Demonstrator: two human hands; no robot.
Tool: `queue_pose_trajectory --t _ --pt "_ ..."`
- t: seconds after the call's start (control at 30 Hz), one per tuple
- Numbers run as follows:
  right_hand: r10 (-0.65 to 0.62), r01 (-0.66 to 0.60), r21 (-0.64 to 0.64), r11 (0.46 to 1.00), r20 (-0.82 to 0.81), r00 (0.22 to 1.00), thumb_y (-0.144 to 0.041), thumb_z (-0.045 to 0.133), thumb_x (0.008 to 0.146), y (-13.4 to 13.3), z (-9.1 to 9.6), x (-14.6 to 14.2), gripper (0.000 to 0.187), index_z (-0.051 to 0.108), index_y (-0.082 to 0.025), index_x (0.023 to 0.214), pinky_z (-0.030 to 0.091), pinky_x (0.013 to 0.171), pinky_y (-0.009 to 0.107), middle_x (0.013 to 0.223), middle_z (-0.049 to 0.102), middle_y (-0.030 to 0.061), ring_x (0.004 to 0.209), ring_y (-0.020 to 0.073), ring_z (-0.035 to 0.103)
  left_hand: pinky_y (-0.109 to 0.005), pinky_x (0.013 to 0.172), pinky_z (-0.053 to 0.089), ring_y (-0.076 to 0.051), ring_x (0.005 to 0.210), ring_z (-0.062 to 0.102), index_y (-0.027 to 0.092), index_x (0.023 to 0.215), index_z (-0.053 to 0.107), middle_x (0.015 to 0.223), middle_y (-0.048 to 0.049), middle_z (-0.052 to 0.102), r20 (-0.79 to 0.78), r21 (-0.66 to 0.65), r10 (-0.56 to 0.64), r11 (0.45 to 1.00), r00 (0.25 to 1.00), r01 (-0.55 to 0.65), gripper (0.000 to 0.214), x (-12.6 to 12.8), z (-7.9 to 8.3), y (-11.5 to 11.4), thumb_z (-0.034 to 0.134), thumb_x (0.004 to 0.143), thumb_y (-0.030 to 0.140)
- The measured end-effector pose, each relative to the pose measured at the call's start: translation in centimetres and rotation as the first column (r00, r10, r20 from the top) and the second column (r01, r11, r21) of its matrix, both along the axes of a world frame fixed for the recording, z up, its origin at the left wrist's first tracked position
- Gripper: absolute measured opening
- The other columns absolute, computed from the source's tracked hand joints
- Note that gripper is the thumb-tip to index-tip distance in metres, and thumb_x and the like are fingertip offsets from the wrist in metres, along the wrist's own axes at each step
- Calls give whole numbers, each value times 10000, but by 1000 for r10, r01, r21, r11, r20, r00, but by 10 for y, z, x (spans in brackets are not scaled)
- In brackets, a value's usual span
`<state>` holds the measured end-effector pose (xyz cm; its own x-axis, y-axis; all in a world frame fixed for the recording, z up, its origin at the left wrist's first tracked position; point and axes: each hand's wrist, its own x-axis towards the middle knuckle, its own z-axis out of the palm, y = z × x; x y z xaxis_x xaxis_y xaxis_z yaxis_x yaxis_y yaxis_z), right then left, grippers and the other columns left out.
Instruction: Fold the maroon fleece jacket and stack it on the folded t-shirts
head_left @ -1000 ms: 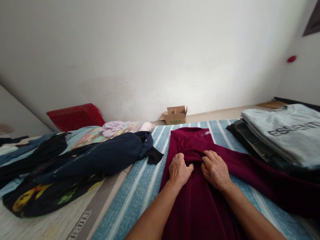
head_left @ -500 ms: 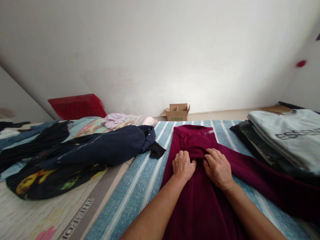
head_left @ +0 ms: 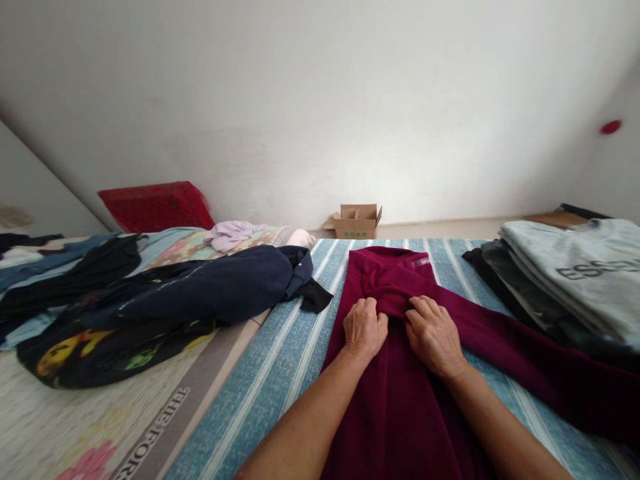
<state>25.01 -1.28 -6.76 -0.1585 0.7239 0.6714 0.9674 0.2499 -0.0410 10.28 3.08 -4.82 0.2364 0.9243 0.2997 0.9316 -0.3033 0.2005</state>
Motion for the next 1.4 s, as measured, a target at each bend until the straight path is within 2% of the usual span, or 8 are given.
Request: queue_pose_trajectory --t 0.2,0.4,0.57,0.67,0.83,1.07,1.4 --pt "-73 72 41 997 11 997 -116 522 802 -1 0 2 131 637 -173 775 364 779 344 993 624 93 1020 246 472 -274 774 421 -191 871 578 193 794 607 883 -67 621 10 -4 14 1000 1000 -14 163 0 1 0 450 825 224" --pt "-34 35 121 992 -6 999 -125 526 813 -3 6 2 113 631 -166 821 346 750 329 917 626 80 949 227 481 -278 746 429 -194 839 613 187 821 607 866 -70 653 18 -23 29 999 999 -28 183 1 2 1 426 833 210" --pt "4 -5 56 998 30 1000 -125 538 806 -5 11 0 107 614 -180 755 313 717 328 794 605 57 859 209 478 -300 712 443 -219 798 653 160 1045 550 840 -85 690 27 -75 38 997 999 -36 256 1 4 0 402 838 174" --pt "-4 4 6 1000 43 999 -126 542 799 -5 11 -1 118 596 -188 715 291 699 331 742 582 47 820 205 463 -310 712 449 -235 797 661 140 1106 519 825 -99 697 39 -79 42 996 998 -38 297 1 4 1 406 834 169" --pt "18 -18 2 1000 42 999 -135 518 821 -4 11 -2 135 585 -190 718 278 692 325 748 574 49 811 201 449 -295 735 450 -221 795 659 158 1079 538 806 -74 697 133 -62 51 997 990 -43 288 -1 2 2 464 802 186" --pt "25 -27 27 999 58 998 -141 486 852 -4 11 -7 172 580 -188 715 260 655 326 715 556 46 754 190 439 -257 764 437 -179 823 632 215 918 613 824 -22 681 235 -35 26 999 972 -18 182 -2 3 2 511 768 201" --pt "21 -24 35 999 94 995 -131 481 857 -2 12 -10 197 571 -190 693 224 615 328 641 529 30 640 176 401 -259 710 441 -160 689 614 194 1088 609 673 5 654 318 -109 32 994 948 3 354 -4 3 4 520 747 168"
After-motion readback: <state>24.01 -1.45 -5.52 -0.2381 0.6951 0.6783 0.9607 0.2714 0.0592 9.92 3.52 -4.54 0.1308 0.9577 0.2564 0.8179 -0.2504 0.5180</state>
